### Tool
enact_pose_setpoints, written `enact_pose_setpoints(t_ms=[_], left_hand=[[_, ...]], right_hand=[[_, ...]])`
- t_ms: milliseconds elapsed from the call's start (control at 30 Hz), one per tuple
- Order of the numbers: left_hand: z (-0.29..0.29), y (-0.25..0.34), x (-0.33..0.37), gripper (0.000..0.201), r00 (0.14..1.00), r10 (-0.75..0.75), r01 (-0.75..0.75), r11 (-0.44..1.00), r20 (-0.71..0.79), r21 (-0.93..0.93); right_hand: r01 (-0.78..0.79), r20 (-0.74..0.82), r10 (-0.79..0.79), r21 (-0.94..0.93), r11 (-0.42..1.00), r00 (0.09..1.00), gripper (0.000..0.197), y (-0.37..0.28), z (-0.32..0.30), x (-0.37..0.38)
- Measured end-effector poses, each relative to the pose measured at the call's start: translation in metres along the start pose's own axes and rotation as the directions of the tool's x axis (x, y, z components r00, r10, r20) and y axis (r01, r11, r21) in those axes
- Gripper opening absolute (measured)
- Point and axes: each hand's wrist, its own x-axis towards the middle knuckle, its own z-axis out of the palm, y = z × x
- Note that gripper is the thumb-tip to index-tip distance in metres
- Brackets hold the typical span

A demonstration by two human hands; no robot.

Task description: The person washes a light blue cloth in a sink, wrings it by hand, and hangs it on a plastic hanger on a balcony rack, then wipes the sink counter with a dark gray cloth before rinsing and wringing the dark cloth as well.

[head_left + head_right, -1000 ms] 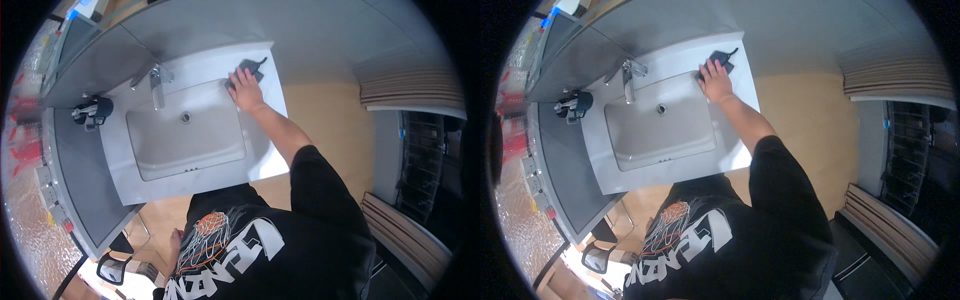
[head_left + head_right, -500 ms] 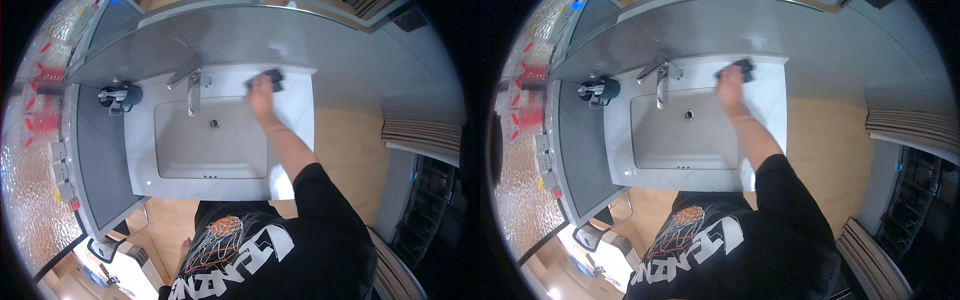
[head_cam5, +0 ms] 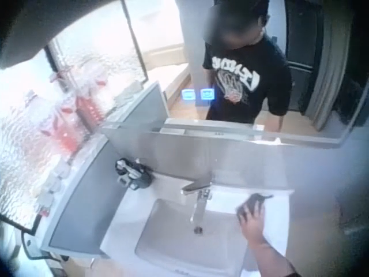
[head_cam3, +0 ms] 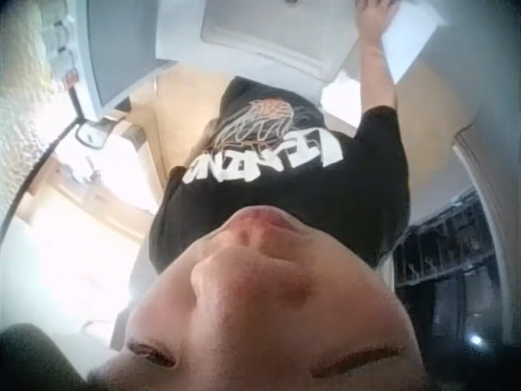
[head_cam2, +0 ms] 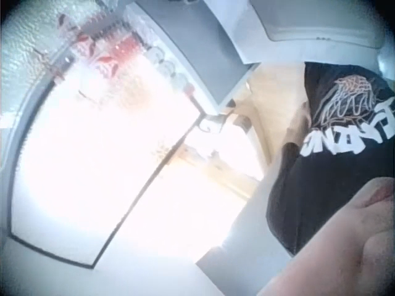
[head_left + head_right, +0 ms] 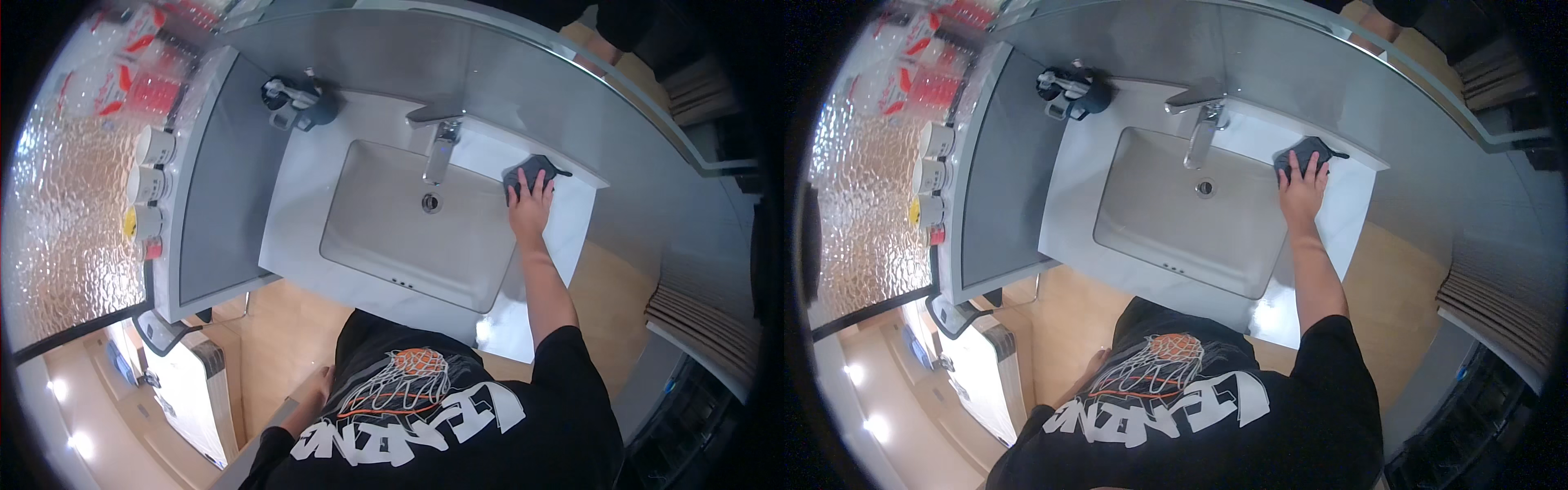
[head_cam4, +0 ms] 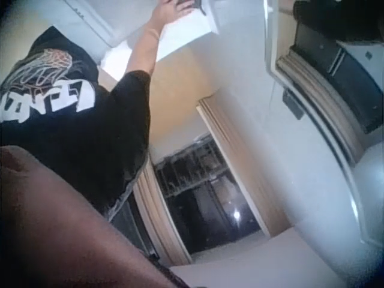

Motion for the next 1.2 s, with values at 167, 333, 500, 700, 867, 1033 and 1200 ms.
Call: enact_pose_setpoints(t_ms=[167,333,500,700,867,1033,1200], left_hand=[[-0.020,-0.010,0.026,0.042,0.993,0.095,-0.101,0.992,0.072,0.075],[-0.059,-0.035,0.048,0.047,0.998,0.030,-0.007,0.942,0.063,-0.335],[-0.058,-0.223,0.107,0.061,0.998,0.050,-0.049,0.998,0.040,-0.026],[-0.152,-0.198,0.119,0.054,0.990,-0.139,0.140,0.985,0.020,-0.104],[-0.190,-0.163,0.137,0.053,1.000,-0.008,0.009,0.997,0.014,-0.082],[-0.187,-0.184,0.161,0.054,0.996,0.041,-0.038,0.999,0.085,-0.035],[-0.172,-0.203,0.160,0.053,0.992,0.046,-0.021,0.979,0.119,-0.203]], right_hand=[[0.285,0.169,-0.313,0.170,0.943,0.935,0.058,-0.085,0.031,-0.006],[0.118,0.052,-0.134,0.233,0.965,0.990,0.061,-0.197,0.066,0.006],[0.072,0.063,-0.092,0.272,0.960,0.994,0.051,-0.295,0.076,0.064],[0.256,0.274,-0.414,0.468,0.846,0.868,0.039,-0.372,0.080,0.080],[0.323,0.298,-0.460,0.409,0.853,0.837,0.048,-0.316,0.060,0.063],[0.159,0.355,-0.238,0.238,0.958,0.904,0.047,-0.318,0.055,0.086],[0.197,0.415,-0.263,0.195,0.961,0.871,0.046,-0.356,0.048,0.065]])
